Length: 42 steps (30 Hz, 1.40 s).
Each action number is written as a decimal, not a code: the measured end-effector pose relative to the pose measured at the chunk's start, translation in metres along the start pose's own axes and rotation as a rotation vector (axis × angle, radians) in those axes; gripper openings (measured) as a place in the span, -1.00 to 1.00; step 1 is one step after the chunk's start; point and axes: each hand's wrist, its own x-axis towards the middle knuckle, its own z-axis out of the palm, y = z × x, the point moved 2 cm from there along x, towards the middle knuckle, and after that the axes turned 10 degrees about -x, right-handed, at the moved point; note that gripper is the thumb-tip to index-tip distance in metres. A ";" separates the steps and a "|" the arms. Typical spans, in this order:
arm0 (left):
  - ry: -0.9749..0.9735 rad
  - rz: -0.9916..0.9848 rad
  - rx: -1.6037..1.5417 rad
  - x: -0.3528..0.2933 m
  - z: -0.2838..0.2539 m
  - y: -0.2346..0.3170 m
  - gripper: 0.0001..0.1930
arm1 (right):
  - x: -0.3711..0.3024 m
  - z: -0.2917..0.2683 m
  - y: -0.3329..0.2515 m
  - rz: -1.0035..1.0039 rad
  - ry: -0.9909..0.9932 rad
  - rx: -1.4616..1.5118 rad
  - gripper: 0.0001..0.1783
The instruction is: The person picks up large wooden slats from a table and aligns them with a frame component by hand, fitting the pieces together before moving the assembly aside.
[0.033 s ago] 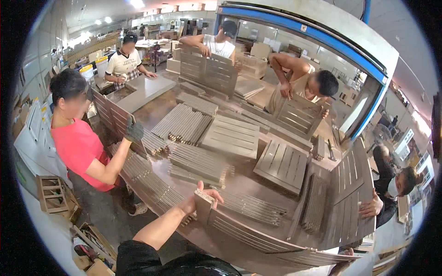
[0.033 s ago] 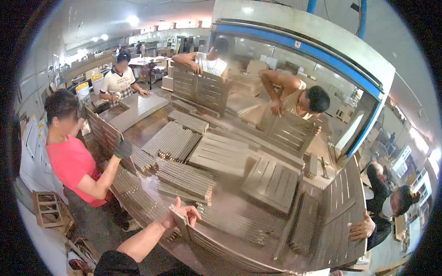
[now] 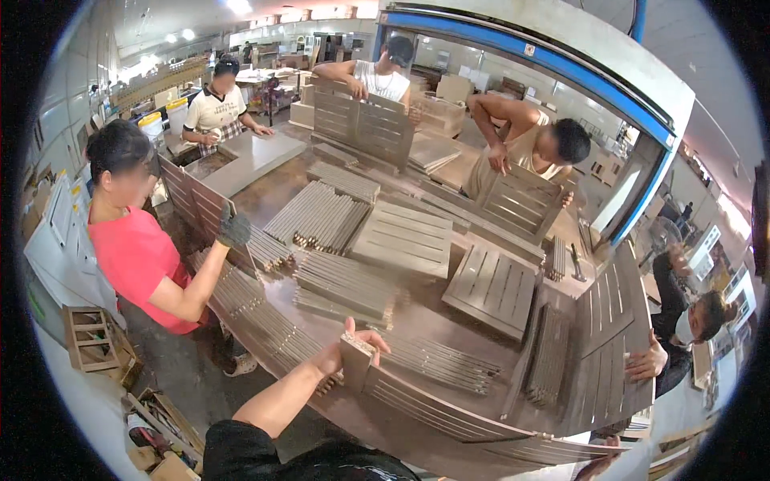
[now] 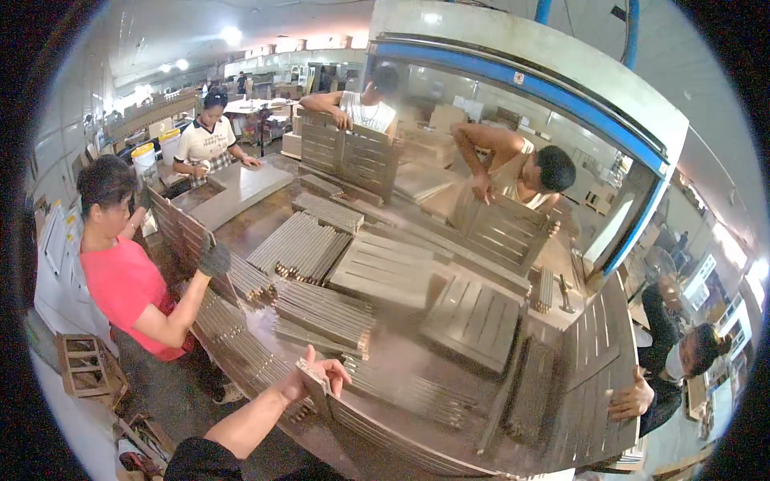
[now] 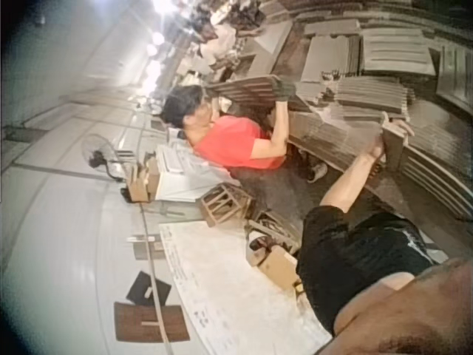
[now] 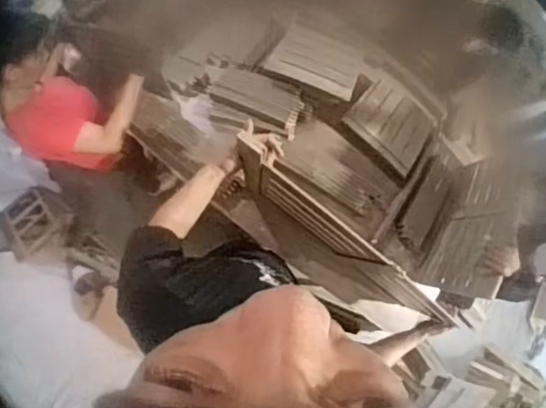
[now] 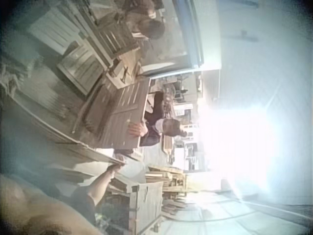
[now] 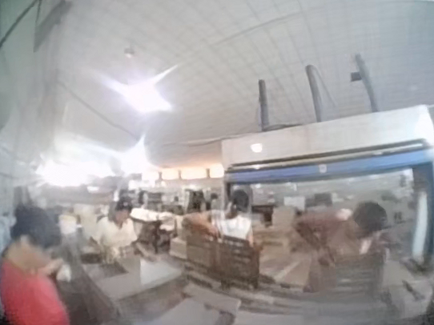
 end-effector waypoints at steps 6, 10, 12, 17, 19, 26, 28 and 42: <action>0.035 0.302 -0.134 -0.018 0.030 0.035 -0.25 | 0.051 -0.081 -0.097 -0.255 0.453 -0.217 -0.22; 0.189 0.482 0.260 -0.012 0.026 0.035 -0.56 | 0.110 -0.099 -0.201 -0.903 0.445 -0.247 -0.48; 0.230 0.511 0.254 -0.016 0.024 0.035 -0.55 | 0.041 0.020 -0.311 -0.878 0.290 -0.331 -0.58; 0.165 0.595 0.386 0.000 0.026 0.021 -0.50 | -0.076 0.214 -0.415 -1.352 -0.339 -0.456 -0.84; 0.278 0.516 0.510 -0.016 0.016 0.017 -0.48 | -0.128 0.325 -0.441 -1.377 -0.582 -0.449 -0.77; 0.220 0.668 0.431 -0.007 0.013 0.018 -0.51 | -0.207 0.512 -0.406 -1.156 -1.297 -0.617 -0.73; 0.218 0.673 0.413 -0.004 0.011 0.022 -0.51 | -0.224 0.551 -0.377 -1.093 -1.428 -0.693 -0.69; 0.306 0.733 0.598 -0.005 0.004 0.008 -0.47 | -0.106 0.597 -0.169 -0.602 -1.098 -0.917 -0.61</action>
